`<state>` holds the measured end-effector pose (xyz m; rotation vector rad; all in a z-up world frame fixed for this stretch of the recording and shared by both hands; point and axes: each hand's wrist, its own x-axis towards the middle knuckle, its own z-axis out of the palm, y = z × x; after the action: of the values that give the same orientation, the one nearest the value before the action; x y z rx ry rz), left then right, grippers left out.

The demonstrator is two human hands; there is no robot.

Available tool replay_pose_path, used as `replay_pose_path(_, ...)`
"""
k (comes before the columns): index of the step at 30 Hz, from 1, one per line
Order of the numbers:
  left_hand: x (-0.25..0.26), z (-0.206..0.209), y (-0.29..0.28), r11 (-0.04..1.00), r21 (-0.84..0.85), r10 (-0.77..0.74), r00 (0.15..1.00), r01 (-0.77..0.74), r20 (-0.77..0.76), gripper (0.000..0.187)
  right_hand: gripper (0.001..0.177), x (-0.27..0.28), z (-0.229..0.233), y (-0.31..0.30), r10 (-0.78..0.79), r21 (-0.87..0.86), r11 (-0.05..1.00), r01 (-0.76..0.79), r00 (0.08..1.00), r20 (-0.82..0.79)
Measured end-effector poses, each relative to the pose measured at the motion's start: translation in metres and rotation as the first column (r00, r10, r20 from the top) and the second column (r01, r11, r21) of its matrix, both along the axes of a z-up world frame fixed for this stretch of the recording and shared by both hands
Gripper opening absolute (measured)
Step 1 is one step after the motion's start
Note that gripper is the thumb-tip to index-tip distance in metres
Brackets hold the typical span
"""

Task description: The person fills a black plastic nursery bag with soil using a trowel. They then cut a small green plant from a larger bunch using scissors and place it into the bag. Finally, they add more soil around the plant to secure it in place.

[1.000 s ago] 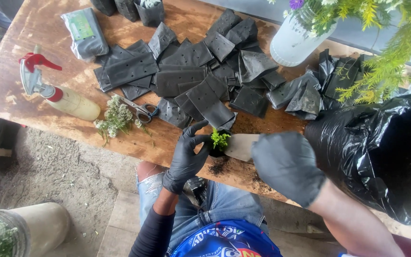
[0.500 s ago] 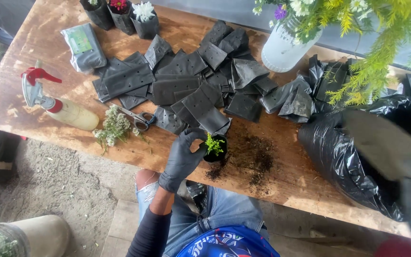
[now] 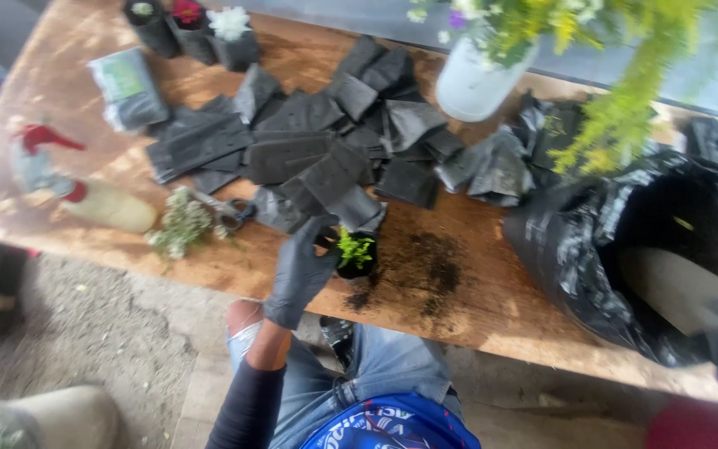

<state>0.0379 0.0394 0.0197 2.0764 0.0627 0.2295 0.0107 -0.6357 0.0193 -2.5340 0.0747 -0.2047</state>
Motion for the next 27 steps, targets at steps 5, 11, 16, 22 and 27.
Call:
replay_pose_path(5,-0.002,-0.008,0.001,0.999,0.023,-0.045,0.995,0.043,0.091,0.049,0.028,-0.026,0.127,0.127,0.002,-0.797,0.598,0.087,0.994,0.11)
replay_pose_path(11,-0.032,0.027,-0.018,0.972,-0.163,0.134,0.97,-0.168,-0.2,0.035,0.02,-0.023,0.135,0.13,-0.012,-0.758,0.605,0.244,0.955,0.297)
replay_pose_path(16,-0.054,0.023,-0.04,0.854,-0.388,0.3,0.938,-0.346,-0.176,0.061,0.023,0.017,0.13,0.18,-0.095,-0.805,0.58,0.127,0.992,0.088)
replay_pose_path(22,-0.075,-0.034,-0.066,0.95,-0.261,0.168,0.985,-0.169,-0.027,0.121,0.028,0.018,0.113,0.173,-0.149,-0.445,0.891,0.087,0.983,-0.108)
replay_pose_path(27,-0.06,-0.032,-0.08,0.952,-0.22,0.229,0.973,-0.215,0.039,0.128,0.014,-0.001,0.15,0.181,-0.089,-0.068,0.994,0.081,0.989,-0.122)
